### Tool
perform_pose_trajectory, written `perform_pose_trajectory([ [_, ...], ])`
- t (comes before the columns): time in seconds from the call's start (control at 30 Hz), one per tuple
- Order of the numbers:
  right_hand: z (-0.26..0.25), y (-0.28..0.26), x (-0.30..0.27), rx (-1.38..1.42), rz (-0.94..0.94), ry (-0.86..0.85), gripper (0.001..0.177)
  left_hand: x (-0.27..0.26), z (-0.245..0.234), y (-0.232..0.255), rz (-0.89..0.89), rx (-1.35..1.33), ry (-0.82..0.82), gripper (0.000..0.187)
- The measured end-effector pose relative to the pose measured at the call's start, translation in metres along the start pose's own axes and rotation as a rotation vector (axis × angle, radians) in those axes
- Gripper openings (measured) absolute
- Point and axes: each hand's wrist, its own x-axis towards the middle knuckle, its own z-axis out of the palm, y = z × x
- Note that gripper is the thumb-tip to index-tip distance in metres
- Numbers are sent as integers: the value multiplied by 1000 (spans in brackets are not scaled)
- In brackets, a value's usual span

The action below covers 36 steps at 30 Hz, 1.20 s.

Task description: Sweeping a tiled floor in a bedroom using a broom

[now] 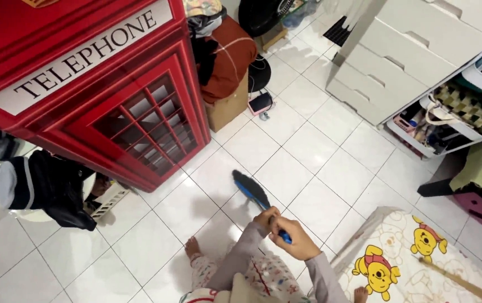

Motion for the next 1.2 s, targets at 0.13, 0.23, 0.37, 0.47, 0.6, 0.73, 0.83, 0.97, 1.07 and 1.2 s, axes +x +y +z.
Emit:
perform_pose_trajectory([
  [0.13,-9,-5,5,132,75,5,23,-1,9,-10,101,-82,105,15],
  [0.23,-10,3,6,343,148,-35,20,-16,3,-16,-112,130,167,18],
  [0.37,-7,29,8,560,143,54,21,-7,7,-60,8,324,375,25],
  [0.47,-5,23,5,665,12,127,23,-19,4,-53,-74,478,406,16],
  [0.6,-17,-16,-5,686,-119,152,31,-33,2,-21,-43,543,370,25],
  [0.73,-17,-52,-11,509,-187,162,35,-33,-7,18,84,499,334,13],
  [0.83,-10,-61,-6,198,-232,106,38,-17,-12,23,295,398,300,19],
  [0.97,16,-26,1,-134,-79,-92,19,-11,-7,14,192,-199,168,14],
  [1.07,23,-3,-5,-62,22,-102,18,-40,-7,21,67,-315,77,13],
  [1.2,14,41,-30,158,92,63,35,-6,22,-58,128,157,168,24],
])
